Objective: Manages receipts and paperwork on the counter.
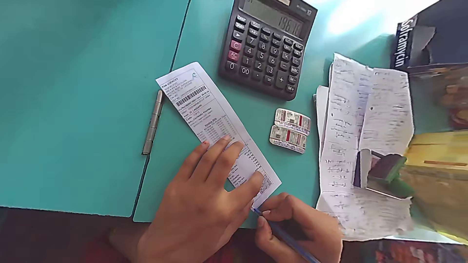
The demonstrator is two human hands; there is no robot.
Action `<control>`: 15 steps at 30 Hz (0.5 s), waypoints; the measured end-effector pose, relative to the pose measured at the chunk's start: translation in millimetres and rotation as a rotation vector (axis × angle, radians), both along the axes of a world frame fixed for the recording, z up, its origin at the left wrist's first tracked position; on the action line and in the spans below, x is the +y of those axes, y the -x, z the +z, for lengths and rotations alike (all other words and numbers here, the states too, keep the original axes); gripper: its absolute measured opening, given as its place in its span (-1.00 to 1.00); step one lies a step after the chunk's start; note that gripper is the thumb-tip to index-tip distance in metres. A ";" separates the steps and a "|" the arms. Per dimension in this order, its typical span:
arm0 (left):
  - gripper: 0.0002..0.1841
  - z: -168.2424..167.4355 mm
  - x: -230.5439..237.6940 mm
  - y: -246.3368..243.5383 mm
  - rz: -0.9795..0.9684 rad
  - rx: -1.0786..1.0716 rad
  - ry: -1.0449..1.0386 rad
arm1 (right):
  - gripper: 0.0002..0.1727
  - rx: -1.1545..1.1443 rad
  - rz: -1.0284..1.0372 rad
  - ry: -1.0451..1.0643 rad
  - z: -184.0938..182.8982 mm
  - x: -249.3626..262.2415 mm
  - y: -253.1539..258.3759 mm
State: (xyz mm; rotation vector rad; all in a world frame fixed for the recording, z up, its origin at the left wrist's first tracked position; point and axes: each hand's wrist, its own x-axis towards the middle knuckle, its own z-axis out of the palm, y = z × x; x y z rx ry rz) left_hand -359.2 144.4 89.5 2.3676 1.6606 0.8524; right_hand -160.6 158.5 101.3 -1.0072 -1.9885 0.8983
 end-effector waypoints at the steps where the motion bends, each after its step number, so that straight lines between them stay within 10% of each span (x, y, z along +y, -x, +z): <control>1: -0.63 -0.1 0.3 0.1 0.000 -0.001 -0.002 | -0.86 -0.001 0.002 0.002 -0.1 0.1 -0.2; 15: -0.64 0.9 0.2 0.8 0.009 -0.005 0.010 | -0.84 -0.012 -0.012 -0.011 -1.2 0.8 -1.1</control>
